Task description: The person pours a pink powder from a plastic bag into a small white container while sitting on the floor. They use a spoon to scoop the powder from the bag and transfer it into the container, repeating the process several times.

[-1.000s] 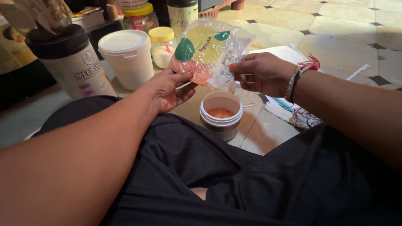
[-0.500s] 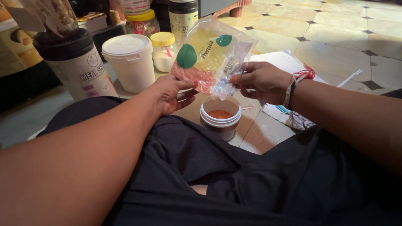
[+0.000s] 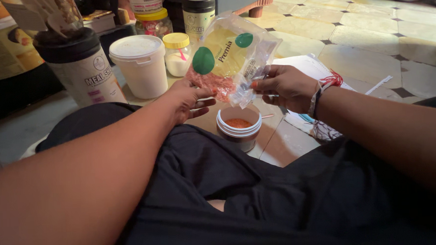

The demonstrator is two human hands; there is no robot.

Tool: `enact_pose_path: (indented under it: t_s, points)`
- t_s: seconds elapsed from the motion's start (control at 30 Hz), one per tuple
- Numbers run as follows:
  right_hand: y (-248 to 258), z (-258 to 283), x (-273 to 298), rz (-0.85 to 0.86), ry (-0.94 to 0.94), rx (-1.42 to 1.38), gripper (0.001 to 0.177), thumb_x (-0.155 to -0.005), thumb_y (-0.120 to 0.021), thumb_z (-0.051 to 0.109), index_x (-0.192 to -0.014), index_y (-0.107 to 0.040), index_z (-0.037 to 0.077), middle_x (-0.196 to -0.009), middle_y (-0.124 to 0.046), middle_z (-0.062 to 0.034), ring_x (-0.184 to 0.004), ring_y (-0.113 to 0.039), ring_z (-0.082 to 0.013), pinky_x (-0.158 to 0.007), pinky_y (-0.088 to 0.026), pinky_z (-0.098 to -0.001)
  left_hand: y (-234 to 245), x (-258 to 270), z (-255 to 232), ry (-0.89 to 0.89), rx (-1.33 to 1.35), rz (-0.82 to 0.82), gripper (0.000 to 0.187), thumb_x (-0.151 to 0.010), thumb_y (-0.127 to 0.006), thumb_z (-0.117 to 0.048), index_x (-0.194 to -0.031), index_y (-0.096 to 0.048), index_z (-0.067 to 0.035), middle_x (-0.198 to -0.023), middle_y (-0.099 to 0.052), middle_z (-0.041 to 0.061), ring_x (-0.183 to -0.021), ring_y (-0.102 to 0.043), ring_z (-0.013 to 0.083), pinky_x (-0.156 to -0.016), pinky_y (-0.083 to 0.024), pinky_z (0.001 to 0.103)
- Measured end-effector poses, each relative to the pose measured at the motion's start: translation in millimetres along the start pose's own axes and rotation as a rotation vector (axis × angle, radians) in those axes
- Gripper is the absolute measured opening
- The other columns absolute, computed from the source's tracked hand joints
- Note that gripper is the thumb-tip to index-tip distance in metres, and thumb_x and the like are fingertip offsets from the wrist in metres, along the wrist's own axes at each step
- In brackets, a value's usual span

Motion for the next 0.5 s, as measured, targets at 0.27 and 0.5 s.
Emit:
enact_pose_path:
  t_s: [0.27,0.5]
  points:
    - [1,0,-1,-0.009,0.004,0.041,0.02,-0.092,-0.07,0.01,-0.112,-0.069,0.009,-0.101,-0.071,-0.0014,-0.093,-0.064,-0.0127,-0.079,-0.05,-0.0305,-2,-7,-1,-0.013,-0.026,0.023,0.042,-0.086,-0.076,-0.011,-0.122,-0.056,-0.015,-0.104,-0.075,0.002,-0.092,-0.075,0.0173,-0.076,-0.058,0.035]
    - [-1,5,-2,0.021,-0.001,0.053,0.021,-0.09,-0.072,0.014,-0.11,-0.069,0.011,-0.1,-0.071,-0.0009,-0.094,-0.065,-0.0122,-0.081,-0.051,-0.0307,-4,-11,-3,-0.027,-0.004,0.038,0.039,-0.085,-0.075,-0.009,-0.118,-0.055,-0.018,-0.102,-0.074,0.001,-0.088,-0.075,0.0173,-0.074,-0.058,0.034]
Point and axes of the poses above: each hand's wrist, its own x-axis away from the middle knuckle, its own y-axis out of the back of the hand, z = x × y, the point moved 10 cm from there along -x, towards the middle knuckle
